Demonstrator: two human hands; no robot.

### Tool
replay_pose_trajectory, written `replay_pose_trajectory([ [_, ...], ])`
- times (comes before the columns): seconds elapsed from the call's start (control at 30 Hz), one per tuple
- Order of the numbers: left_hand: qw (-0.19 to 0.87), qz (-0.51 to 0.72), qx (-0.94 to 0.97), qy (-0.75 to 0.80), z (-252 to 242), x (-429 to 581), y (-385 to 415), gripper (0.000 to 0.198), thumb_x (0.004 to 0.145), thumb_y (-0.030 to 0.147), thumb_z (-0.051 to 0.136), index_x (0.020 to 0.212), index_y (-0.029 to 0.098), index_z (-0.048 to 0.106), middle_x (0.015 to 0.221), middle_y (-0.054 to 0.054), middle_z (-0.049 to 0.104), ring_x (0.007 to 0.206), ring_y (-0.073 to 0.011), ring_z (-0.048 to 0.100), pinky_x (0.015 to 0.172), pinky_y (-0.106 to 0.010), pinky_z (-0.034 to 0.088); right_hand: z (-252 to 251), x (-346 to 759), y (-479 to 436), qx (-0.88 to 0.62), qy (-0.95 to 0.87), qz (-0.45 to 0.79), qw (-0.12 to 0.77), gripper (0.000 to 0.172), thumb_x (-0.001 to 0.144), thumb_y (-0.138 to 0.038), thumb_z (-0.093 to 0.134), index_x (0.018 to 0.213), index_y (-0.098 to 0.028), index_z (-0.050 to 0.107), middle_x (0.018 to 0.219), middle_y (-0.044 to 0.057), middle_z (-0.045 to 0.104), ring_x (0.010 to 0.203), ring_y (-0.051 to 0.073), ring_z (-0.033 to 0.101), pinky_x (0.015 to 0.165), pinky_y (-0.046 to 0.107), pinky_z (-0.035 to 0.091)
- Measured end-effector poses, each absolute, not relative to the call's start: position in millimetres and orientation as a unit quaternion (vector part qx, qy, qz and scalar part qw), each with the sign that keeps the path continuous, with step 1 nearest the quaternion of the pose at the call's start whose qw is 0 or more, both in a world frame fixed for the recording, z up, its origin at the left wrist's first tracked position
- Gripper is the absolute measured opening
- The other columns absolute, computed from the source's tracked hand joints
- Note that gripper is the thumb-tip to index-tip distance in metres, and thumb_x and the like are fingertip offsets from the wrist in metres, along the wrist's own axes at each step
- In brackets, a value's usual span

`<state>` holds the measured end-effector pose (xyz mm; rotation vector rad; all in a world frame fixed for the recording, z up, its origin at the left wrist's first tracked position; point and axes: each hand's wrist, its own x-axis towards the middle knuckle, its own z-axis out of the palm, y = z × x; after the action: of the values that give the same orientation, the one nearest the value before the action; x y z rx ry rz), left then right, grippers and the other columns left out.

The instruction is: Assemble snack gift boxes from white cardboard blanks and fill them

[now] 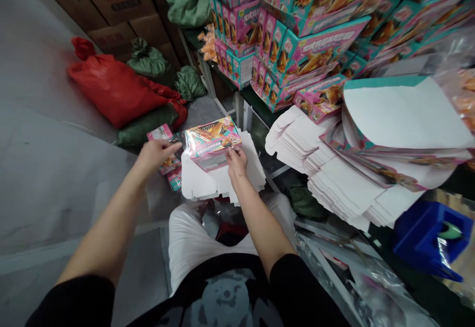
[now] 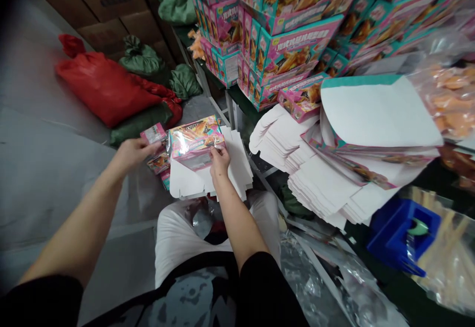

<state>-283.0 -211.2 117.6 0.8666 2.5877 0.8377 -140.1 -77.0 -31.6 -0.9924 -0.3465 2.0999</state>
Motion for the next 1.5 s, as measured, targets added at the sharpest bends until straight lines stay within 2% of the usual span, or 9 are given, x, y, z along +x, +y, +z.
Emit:
replay_pose_trajectory([
  [0.07, 0.064, 0.237, 0.445, 0.861, 125, -282, -179, 0.029, 0.087, 0.042, 0.061, 0.099, 0.018, 0.072, 0.118, -0.008, 0.071, 0.122, -0.0275, 0.057, 0.107, -0.043, 0.042, -32, -140, -76, -0.383, -0.135, 0.83, 0.382, 0.029, 0.058, -0.022, 0.077, 0.071, -0.02, 0.052, 0.066, -0.008, 0.059, 0.061, 0.007, 0.058, 0.065, 0.021, 0.051],
  [0.1, 0.046, 0.188, 0.536, 0.821, 121, -278, -159, 0.038, 0.093, 0.039, 0.05, 0.119, 0.018, 0.067, 0.142, -0.011, 0.058, 0.138, -0.0272, 0.044, 0.116, -0.045, 0.033, -32, -140, -75, -0.379, -0.134, 0.833, 0.38, 0.029, 0.058, -0.022, 0.078, 0.071, -0.02, 0.052, 0.066, -0.007, 0.059, 0.061, 0.007, 0.058, 0.065, 0.021, 0.051],
  [0.17, 0.068, 0.077, 0.609, 0.786, 103, -269, -123, 0.05, 0.097, 0.037, 0.038, 0.141, 0.019, 0.053, 0.158, -0.01, 0.039, 0.15, -0.0282, 0.023, 0.121, -0.049, 0.023, -32, -139, -74, -0.37, -0.133, 0.838, 0.378, 0.028, 0.057, -0.023, 0.078, 0.071, -0.02, 0.054, 0.066, -0.007, 0.06, 0.061, 0.007, 0.058, 0.065, 0.021, 0.051],
  [0.27, 0.122, -0.038, 0.614, 0.779, 68, -262, -92, 0.059, 0.1, 0.042, 0.029, 0.155, 0.019, 0.03, 0.164, -0.011, 0.023, 0.152, -0.0319, 0.014, 0.119, -0.058, 0.018, -32, -138, -74, -0.356, -0.129, 0.846, 0.375, 0.028, 0.055, -0.023, 0.079, 0.07, -0.019, 0.056, 0.067, -0.006, 0.062, 0.062, 0.008, 0.059, 0.066, 0.023, 0.052],
  [0.37, 0.126, -0.084, 0.616, 0.773, 49, -266, -91, 0.066, 0.099, 0.052, 0.031, 0.157, 0.022, 0.021, 0.166, -0.011, 0.015, 0.152, -0.0327, 0.011, 0.119, -0.059, 0.012, -34, -139, -73, -0.347, -0.125, 0.853, 0.368, 0.027, 0.054, -0.022, 0.08, 0.07, -0.019, 0.058, 0.068, -0.004, 0.064, 0.066, 0.01, 0.061, 0.069, 0.025, 0.054],
  [0.77, 0.146, -0.113, 0.607, 0.773, 56, -264, -92, 0.081, 0.09, 0.07, 0.041, 0.157, 0.03, 0.019, 0.167, -0.011, 0.009, 0.152, -0.0392, 0.002, 0.117, -0.065, 0.011, -40, -140, -76, -0.323, -0.097, 0.863, 0.377, 0.03, 0.055, -0.023, 0.083, 0.073, -0.02, 0.06, 0.074, -0.003, 0.067, 0.069, 0.011, 0.064, 0.074, 0.027, 0.056],
  [1.07, 0.144, -0.086, 0.599, 0.783, 53, -262, -95, 0.076, 0.093, 0.064, 0.04, 0.157, 0.03, 0.018, 0.167, -0.009, 0.011, 0.152, -0.0366, 0.003, 0.118, -0.061, 0.008, -40, -122, -77, -0.259, -0.087, 0.901, 0.338, 0.015, 0.079, -0.031, 0.073, 0.088, -0.021, 0.064, 0.08, -0.002, 0.069, 0.078, 0.012, 0.07, 0.083, 0.029, 0.055],
  [1.2, 0.142, -0.086, 0.595, 0.787, 54, -260, -95, 0.077, 0.093, 0.064, 0.042, 0.157, 0.029, 0.018, 0.167, -0.009, 0.011, 0.152, -0.0362, 0.003, 0.119, -0.059, 0.007, -45, -122, -76, -0.256, -0.079, 0.907, 0.325, 0.013, 0.079, -0.026, 0.072, 0.088, -0.022, 0.064, 0.082, -0.003, 0.07, 0.079, 0.012, 0.071, 0.082, 0.028, 0.055],
  [1.5, 0.142, -0.08, 0.598, 0.785, 53, -260, -96, 0.077, 0.091, 0.064, 0.046, 0.157, 0.031, 0.021, 0.167, -0.009, 0.01, 0.152, -0.0364, 0.002, 0.119, -0.061, 0.007, -50, -136, -73, -0.304, -0.103, 0.88, 0.349, 0.024, 0.066, -0.021, 0.081, 0.077, -0.02, 0.06, 0.075, -0.005, 0.066, 0.062, 0.007, 0.063, 0.07, 0.022, 0.056],
])
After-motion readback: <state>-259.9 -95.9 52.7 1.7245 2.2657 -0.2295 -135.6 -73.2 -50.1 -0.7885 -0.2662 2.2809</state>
